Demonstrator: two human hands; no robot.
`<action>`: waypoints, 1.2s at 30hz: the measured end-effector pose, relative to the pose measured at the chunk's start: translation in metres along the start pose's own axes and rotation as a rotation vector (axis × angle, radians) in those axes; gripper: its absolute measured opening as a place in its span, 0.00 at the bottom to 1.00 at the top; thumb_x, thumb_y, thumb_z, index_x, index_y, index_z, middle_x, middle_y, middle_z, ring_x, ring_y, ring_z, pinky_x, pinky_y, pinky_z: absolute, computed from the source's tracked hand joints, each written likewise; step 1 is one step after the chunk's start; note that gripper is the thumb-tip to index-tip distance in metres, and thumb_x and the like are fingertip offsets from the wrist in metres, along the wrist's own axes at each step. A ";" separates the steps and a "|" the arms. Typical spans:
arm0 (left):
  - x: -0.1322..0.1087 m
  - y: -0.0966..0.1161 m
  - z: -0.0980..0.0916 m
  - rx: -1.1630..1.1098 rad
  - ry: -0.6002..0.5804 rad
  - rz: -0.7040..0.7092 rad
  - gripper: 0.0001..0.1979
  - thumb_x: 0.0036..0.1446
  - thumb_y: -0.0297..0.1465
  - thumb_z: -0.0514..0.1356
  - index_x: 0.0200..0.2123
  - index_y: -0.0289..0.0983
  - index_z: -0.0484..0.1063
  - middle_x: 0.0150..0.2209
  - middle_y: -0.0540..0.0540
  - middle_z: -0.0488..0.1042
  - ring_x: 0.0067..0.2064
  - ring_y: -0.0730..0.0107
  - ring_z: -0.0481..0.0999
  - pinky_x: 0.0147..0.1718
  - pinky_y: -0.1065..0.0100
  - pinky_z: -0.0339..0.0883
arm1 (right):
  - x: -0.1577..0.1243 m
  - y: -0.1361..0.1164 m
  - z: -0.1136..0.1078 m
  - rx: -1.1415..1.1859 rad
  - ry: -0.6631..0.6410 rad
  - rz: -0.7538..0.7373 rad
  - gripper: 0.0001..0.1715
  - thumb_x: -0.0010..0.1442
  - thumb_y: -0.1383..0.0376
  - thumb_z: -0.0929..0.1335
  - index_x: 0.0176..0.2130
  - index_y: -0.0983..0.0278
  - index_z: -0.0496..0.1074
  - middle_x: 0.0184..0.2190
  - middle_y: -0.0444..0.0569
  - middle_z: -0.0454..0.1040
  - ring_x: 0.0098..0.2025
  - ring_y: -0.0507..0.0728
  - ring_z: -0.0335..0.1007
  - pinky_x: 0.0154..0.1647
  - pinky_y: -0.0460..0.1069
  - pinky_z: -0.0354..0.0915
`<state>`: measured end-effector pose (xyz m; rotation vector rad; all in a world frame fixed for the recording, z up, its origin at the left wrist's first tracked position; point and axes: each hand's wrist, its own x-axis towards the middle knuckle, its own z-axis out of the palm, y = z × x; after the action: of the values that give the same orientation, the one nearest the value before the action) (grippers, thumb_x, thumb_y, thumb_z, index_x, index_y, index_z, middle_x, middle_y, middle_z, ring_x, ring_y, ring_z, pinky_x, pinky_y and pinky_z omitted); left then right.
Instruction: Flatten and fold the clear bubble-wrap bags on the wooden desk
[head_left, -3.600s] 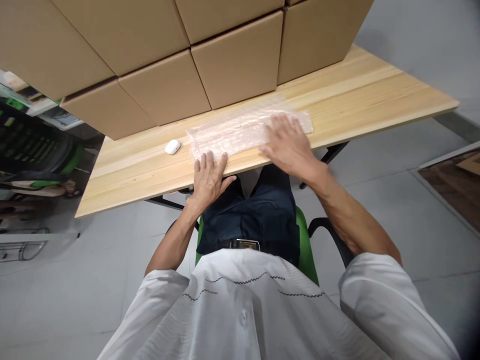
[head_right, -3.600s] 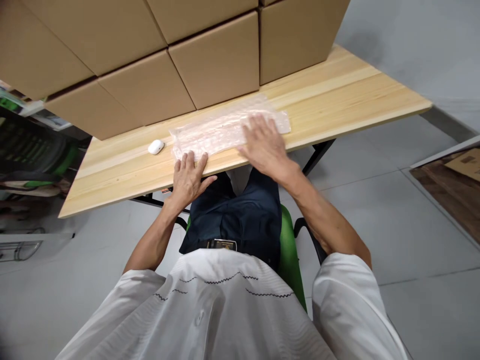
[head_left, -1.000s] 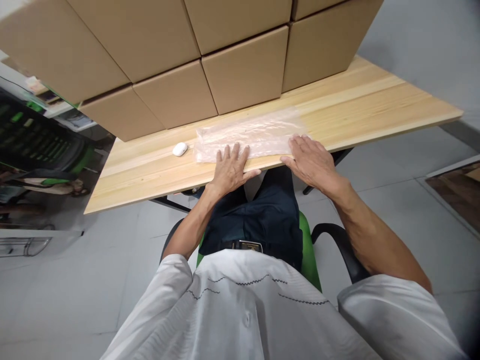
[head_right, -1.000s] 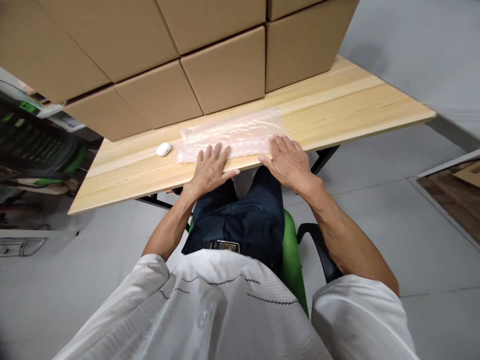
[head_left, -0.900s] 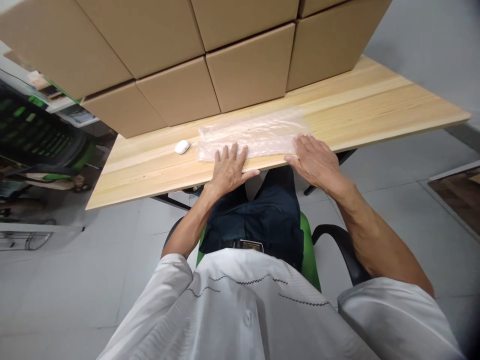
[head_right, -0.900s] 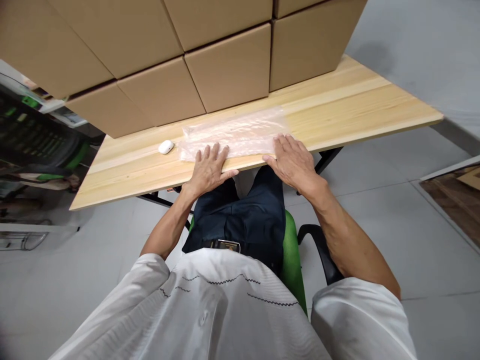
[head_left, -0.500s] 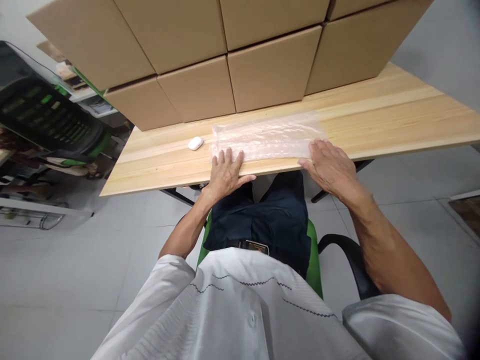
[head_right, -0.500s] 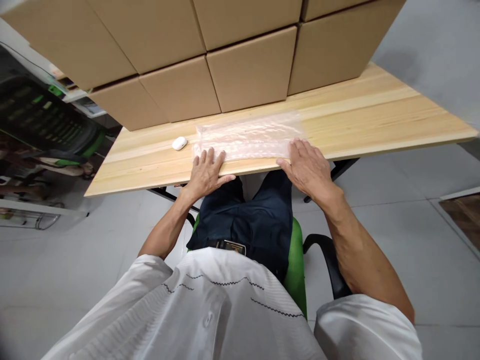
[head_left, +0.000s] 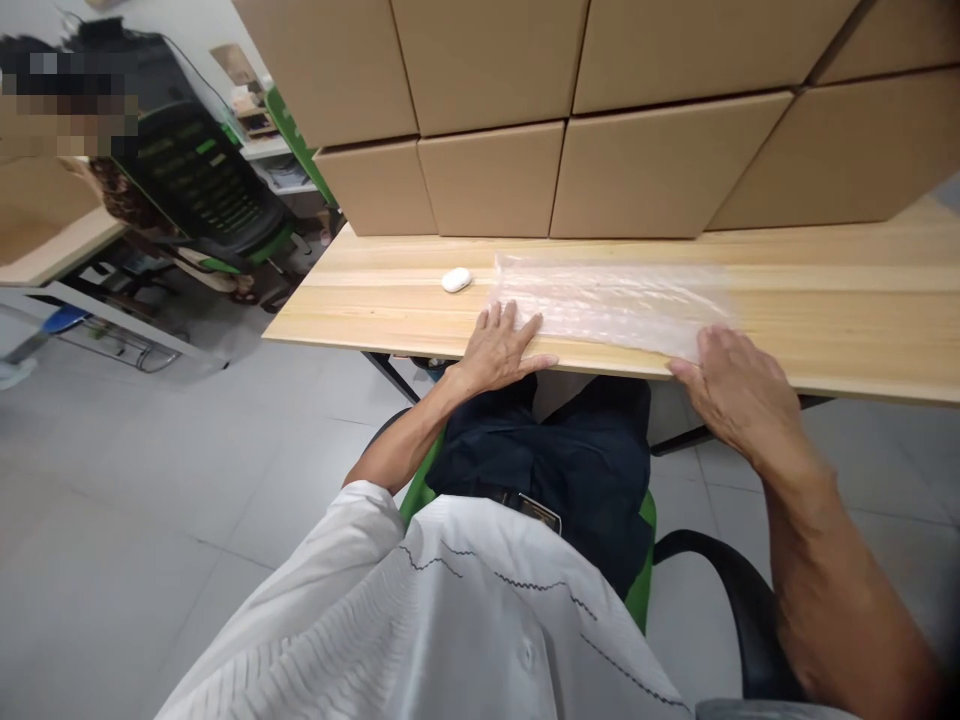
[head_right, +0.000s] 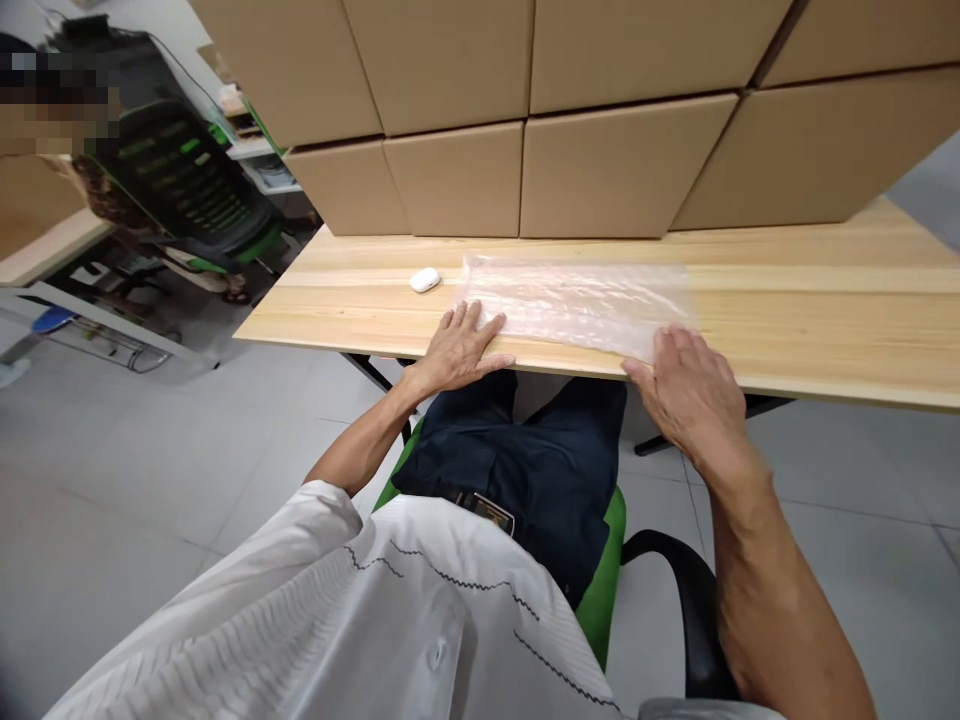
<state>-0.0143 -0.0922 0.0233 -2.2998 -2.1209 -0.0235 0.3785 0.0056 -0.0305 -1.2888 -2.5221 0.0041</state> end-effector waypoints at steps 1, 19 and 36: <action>0.000 0.000 0.001 -0.007 -0.001 -0.005 0.50 0.84 0.66 0.60 0.93 0.43 0.64 0.92 0.20 0.60 0.93 0.17 0.60 0.89 0.28 0.57 | -0.001 -0.001 -0.002 -0.007 -0.005 0.027 0.48 0.91 0.44 0.55 0.87 0.75 0.63 0.82 0.88 0.71 0.87 0.91 0.66 0.80 0.82 0.70; 0.000 -0.005 0.007 -0.041 0.043 0.024 0.56 0.79 0.70 0.62 0.93 0.40 0.64 0.92 0.18 0.58 0.93 0.13 0.58 0.89 0.25 0.54 | 0.017 -0.059 -0.005 -0.011 0.040 -0.016 0.45 0.90 0.48 0.58 0.87 0.73 0.66 0.85 0.78 0.73 0.88 0.83 0.69 0.86 0.81 0.67; -0.003 -0.009 0.006 -0.086 0.040 0.027 0.55 0.81 0.71 0.59 0.92 0.41 0.65 0.93 0.23 0.59 0.94 0.19 0.58 0.91 0.27 0.52 | 0.001 -0.017 -0.018 -0.013 -0.043 0.068 0.46 0.92 0.48 0.56 0.84 0.80 0.67 0.87 0.85 0.67 0.90 0.85 0.65 0.89 0.77 0.65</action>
<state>-0.0237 -0.0942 0.0168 -2.3530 -2.1096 -0.1613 0.3698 -0.0060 -0.0111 -1.3930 -2.5172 0.0311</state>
